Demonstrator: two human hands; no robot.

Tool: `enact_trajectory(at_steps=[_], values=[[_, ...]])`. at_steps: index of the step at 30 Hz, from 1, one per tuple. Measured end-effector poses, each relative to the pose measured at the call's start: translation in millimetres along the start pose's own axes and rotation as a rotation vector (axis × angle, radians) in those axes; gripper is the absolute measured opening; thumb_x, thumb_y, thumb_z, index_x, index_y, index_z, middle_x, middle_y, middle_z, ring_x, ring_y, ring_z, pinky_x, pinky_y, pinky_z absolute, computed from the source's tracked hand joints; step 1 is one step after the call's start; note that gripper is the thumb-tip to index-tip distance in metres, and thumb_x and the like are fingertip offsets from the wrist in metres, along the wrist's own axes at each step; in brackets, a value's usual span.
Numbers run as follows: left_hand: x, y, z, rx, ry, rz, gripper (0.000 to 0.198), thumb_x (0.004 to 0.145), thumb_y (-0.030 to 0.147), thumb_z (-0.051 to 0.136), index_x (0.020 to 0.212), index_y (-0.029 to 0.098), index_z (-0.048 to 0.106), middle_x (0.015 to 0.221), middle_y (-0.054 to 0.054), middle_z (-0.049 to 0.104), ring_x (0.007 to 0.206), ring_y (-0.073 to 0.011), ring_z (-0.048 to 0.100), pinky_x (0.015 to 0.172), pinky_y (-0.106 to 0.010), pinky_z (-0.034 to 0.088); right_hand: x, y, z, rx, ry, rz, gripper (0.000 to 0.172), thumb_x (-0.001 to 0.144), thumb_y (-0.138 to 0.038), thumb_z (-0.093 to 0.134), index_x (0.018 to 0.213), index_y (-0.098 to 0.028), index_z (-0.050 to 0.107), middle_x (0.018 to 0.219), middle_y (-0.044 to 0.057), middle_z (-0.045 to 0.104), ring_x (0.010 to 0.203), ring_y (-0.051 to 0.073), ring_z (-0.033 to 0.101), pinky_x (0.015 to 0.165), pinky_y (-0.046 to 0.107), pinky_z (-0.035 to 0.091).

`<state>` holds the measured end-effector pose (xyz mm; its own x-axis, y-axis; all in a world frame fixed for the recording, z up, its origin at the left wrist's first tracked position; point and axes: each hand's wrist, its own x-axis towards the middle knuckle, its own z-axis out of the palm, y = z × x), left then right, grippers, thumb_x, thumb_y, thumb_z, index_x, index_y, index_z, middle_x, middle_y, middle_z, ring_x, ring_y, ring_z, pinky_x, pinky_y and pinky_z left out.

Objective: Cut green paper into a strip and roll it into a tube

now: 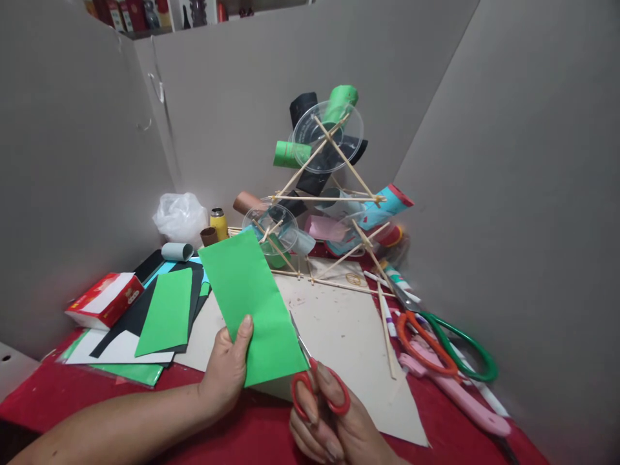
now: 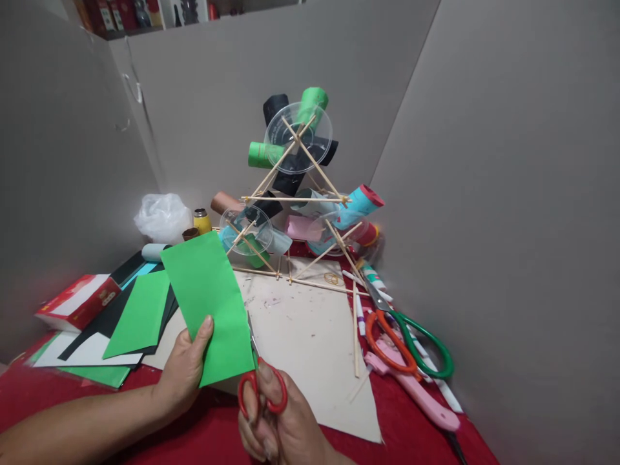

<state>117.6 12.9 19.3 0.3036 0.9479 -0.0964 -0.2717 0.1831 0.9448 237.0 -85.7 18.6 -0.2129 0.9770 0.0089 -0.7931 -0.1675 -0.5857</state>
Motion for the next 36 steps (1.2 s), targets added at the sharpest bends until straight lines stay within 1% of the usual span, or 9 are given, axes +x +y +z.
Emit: enact_trajectory(at_steps=[6, 10, 16, 18, 22, 26, 29, 33, 36], values=[[-3.8, -1.4, 1.5, 0.015, -0.019, -0.024, 0.049, 0.079, 0.054, 0.064, 0.104, 0.012, 0.067, 0.095, -0.010, 0.073, 0.077, -0.0246, 0.069, 0.071, -0.032, 0.053, -1.4, -1.1, 0.2, -0.010, 0.037, -0.015, 0.047, 0.083, -0.054, 0.062, 0.056, -0.017, 0.051, 0.031, -0.012, 0.026, 0.027, 0.002, 0.014, 0.032, 0.016, 0.018], [-0.8, -2.3, -0.2, 0.035, -0.009, -0.005, 0.049, 0.079, 0.055, 0.063, 0.103, 0.013, 0.068, 0.095, -0.010, 0.073, 0.077, -0.0243, 0.068, 0.072, -0.031, 0.053, 0.4, 1.1, -4.7, -0.001, 0.034, -0.024, 0.046, 0.083, -0.053, 0.062, 0.056, -0.017, 0.051, 0.030, -0.013, 0.024, 0.026, 0.003, 0.012, 0.031, 0.016, 0.018], [0.5, -0.6, 0.0, 0.046, -0.022, 0.011, 0.049, 0.078, 0.056, 0.063, 0.102, 0.013, 0.068, 0.092, -0.009, 0.074, 0.077, -0.0233, 0.068, 0.073, -0.030, 0.053, 2.4, -5.1, -12.3, 0.066, -0.072, 0.067, 0.052, 0.086, -0.059, 0.053, 0.056, -0.017, 0.052, 0.029, -0.012, 0.026, 0.025, 0.003, 0.013, 0.030, 0.014, 0.018], [0.3, 1.2, 1.0, 0.028, -0.027, 0.009, 0.049, 0.078, 0.056, 0.064, 0.102, 0.013, 0.069, 0.091, -0.008, 0.074, 0.076, -0.0226, 0.068, 0.072, -0.029, 0.053, 2.4, -9.6, -14.8, 0.083, -0.091, 0.085, 0.051, 0.087, -0.058, 0.052, 0.057, -0.017, 0.053, 0.029, -0.012, 0.025, 0.025, 0.003, 0.012, 0.030, 0.014, 0.018], [2.4, 3.6, 1.4, 0.015, -0.016, -0.003, 0.050, 0.075, 0.057, 0.067, 0.097, 0.012, 0.071, 0.084, -0.007, 0.074, 0.071, -0.0213, 0.067, 0.065, -0.027, 0.052, 2.9, -16.6, -20.0, 0.114, -0.121, 0.115, 0.046, 0.087, -0.053, 0.057, 0.058, -0.017, 0.051, 0.029, -0.014, 0.023, 0.026, 0.003, 0.009, 0.031, 0.012, 0.020], [5.2, 2.6, -0.8, 0.014, -0.013, -0.013, 0.049, 0.074, 0.057, 0.068, 0.091, 0.012, 0.071, 0.076, -0.007, 0.073, 0.063, -0.0196, 0.065, 0.058, -0.026, 0.050, 4.4, -18.4, -22.3, 0.104, -0.118, 0.135, 0.048, 0.086, -0.054, 0.058, 0.057, -0.019, 0.046, 0.029, -0.014, 0.022, 0.026, 0.003, 0.009, 0.031, 0.013, 0.019], [6.4, 2.3, -3.2, -0.041, -0.063, -0.056, 0.043, 0.076, 0.052, 0.068, 0.092, 0.012, 0.071, 0.077, -0.007, 0.074, 0.063, -0.0194, 0.066, 0.060, -0.027, 0.052, 5.3, -17.7, -22.9, 0.043, -0.093, 0.118, 0.049, 0.085, -0.055, 0.059, 0.055, -0.019, 0.045, 0.028, -0.014, 0.019, 0.026, 0.003, 0.009, 0.031, 0.013, 0.017], [9.5, 6.8, -6.6, -0.146, -0.155, -0.131, 0.037, 0.076, 0.042, 0.072, 0.096, 0.011, 0.069, 0.088, -0.011, 0.074, 0.072, -0.0223, 0.069, 0.068, -0.031, 0.055, 5.4, -15.0, -25.4, -0.034, -0.049, 0.059, 0.049, 0.082, -0.055, 0.064, 0.055, -0.018, 0.044, 0.030, -0.013, 0.022, 0.026, 0.002, 0.009, 0.031, 0.014, 0.015], [13.0, 11.8, -7.3, -0.240, -0.167, -0.155, 0.036, 0.078, 0.037, 0.071, 0.101, 0.010, 0.068, 0.093, -0.014, 0.073, 0.078, -0.0238, 0.070, 0.074, -0.034, 0.056, 5.6, -11.3, -27.1, -0.088, -0.053, 0.056, 0.050, 0.083, -0.056, 0.062, 0.054, -0.018, 0.046, 0.029, -0.013, 0.022, 0.025, 0.002, 0.011, 0.031, 0.014, 0.016]])
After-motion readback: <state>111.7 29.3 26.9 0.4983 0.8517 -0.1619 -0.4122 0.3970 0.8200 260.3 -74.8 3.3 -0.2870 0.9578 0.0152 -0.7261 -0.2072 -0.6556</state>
